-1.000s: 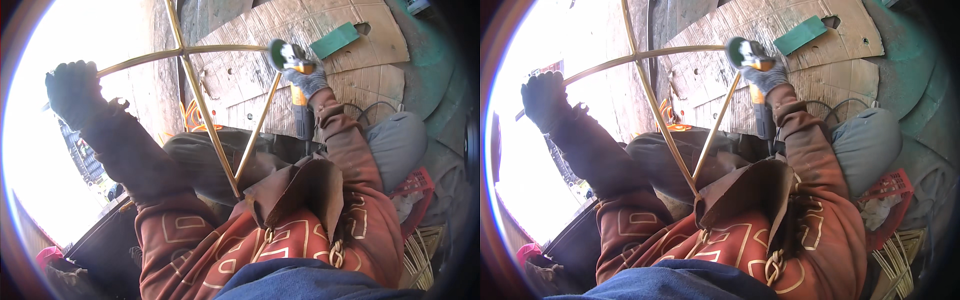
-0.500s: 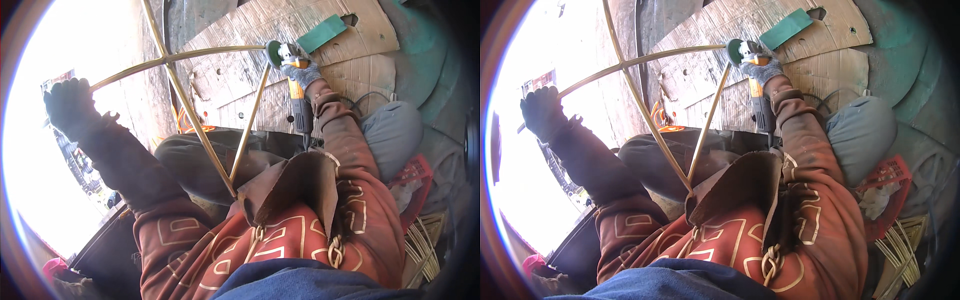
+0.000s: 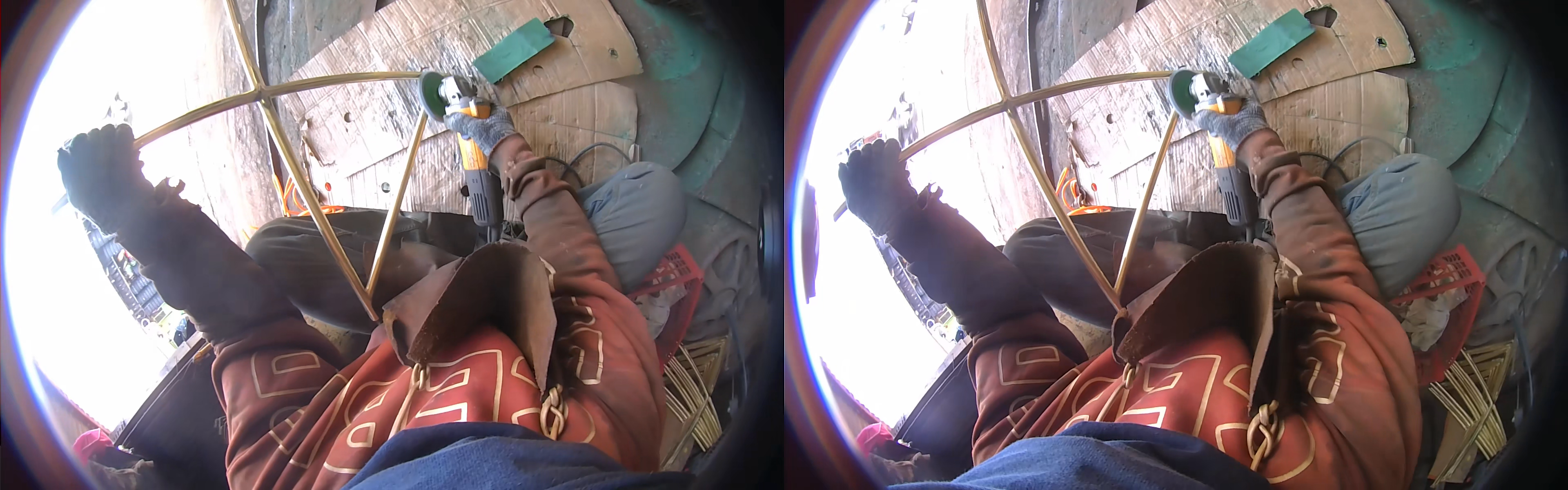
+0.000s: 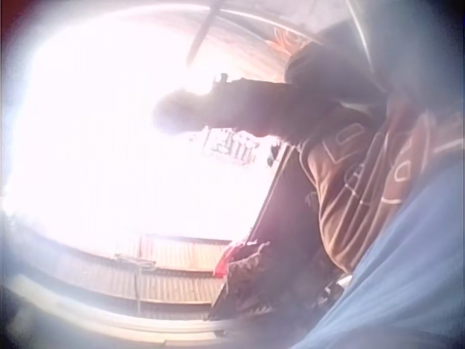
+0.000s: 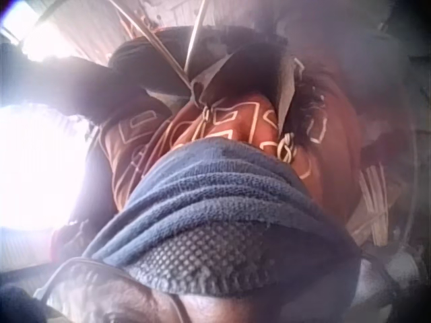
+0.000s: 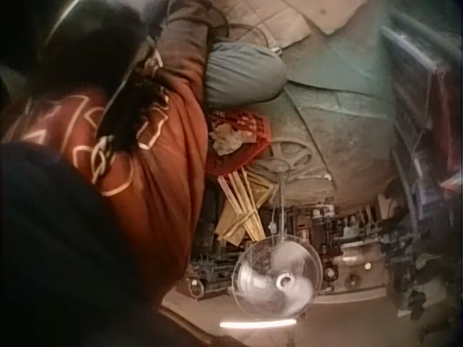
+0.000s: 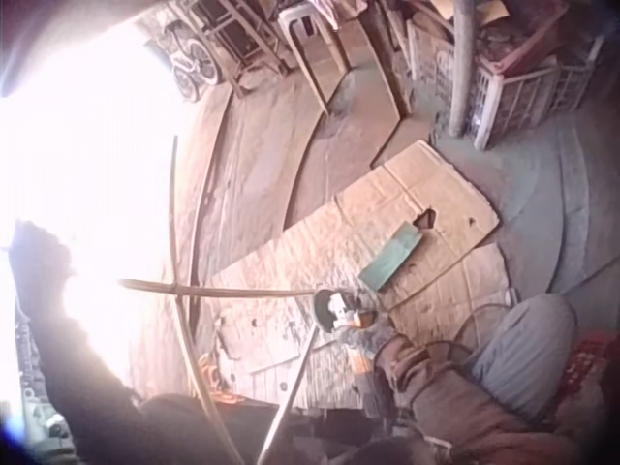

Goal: The person uses an angle grinder to smooth the edges and joints of a metal frame, moving the rotating disc along the material while holding the frame by hand.

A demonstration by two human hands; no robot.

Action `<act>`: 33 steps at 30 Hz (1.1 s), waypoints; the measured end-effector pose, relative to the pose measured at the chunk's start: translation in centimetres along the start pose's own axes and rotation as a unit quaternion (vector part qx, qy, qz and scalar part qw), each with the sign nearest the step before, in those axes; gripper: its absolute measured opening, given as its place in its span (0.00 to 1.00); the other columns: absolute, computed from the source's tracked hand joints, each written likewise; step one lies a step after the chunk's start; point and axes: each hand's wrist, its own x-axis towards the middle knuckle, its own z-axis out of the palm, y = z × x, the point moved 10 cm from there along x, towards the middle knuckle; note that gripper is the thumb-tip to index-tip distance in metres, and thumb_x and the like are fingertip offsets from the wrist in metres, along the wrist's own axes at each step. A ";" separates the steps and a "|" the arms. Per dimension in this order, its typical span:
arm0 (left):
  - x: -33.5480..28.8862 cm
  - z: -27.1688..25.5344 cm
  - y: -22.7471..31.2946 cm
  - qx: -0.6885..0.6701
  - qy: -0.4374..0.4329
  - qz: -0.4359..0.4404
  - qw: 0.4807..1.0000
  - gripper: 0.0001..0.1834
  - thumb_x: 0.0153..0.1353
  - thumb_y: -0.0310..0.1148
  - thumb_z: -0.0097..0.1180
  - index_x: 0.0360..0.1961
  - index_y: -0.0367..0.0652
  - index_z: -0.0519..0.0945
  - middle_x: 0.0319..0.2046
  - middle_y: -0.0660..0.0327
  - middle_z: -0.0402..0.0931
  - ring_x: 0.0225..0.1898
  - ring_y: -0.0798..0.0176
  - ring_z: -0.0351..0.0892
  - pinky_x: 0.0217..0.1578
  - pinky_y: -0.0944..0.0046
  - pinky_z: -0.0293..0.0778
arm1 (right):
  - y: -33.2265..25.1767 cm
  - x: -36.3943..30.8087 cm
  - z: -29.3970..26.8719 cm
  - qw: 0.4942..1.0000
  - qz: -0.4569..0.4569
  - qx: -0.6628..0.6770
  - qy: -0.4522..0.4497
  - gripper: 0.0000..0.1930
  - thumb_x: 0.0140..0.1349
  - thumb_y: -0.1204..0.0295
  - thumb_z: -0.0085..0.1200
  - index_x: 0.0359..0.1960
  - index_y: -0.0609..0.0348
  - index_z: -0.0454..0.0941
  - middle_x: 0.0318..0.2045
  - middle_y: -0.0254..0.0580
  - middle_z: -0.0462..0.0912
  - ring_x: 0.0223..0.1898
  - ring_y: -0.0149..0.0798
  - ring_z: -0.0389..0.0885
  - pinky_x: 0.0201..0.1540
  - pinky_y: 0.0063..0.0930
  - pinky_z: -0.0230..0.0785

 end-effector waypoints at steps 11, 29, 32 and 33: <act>0.1 -4.6 -0.6 -0.032 0.164 0.016 0.986 0.06 0.41 0.26 0.58 0.19 0.50 0.73 0.20 0.68 0.70 0.27 0.68 0.71 0.33 0.69 0.67 | -0.3 0.6 0.2 0.993 -0.023 -0.115 -0.034 0.17 0.45 0.72 0.67 0.37 0.59 0.79 0.30 0.35 0.82 0.28 0.29 0.79 0.32 0.25 0.73; 1.6 -5.3 -2.6 -0.330 0.287 0.040 0.899 0.20 0.42 0.20 0.58 0.41 0.42 0.80 0.32 0.62 0.78 0.33 0.62 0.78 0.30 0.64 0.77 | -2.4 -2.8 2.4 0.995 -0.036 0.030 -0.082 0.13 0.44 0.79 0.65 0.35 0.60 0.81 0.28 0.35 0.82 0.26 0.28 0.78 0.29 0.23 0.71; 6.5 -3.2 -0.8 -0.819 0.220 -0.141 0.511 0.08 0.52 0.27 0.55 0.34 0.41 0.78 0.27 0.63 0.76 0.24 0.63 0.73 0.26 0.62 0.73 | -0.7 -2.8 0.6 0.995 -0.005 0.076 -0.069 0.13 0.43 0.79 0.66 0.34 0.59 0.80 0.28 0.35 0.81 0.24 0.27 0.77 0.26 0.22 0.70; 7.2 -2.6 2.0 -0.938 0.161 -0.205 0.226 0.06 0.57 0.31 0.54 0.30 0.39 0.77 0.24 0.63 0.75 0.19 0.63 0.70 0.24 0.60 0.72 | -1.3 -3.1 0.5 0.993 0.001 0.104 -0.049 0.14 0.42 0.79 0.67 0.33 0.60 0.80 0.28 0.36 0.81 0.25 0.28 0.78 0.26 0.21 0.70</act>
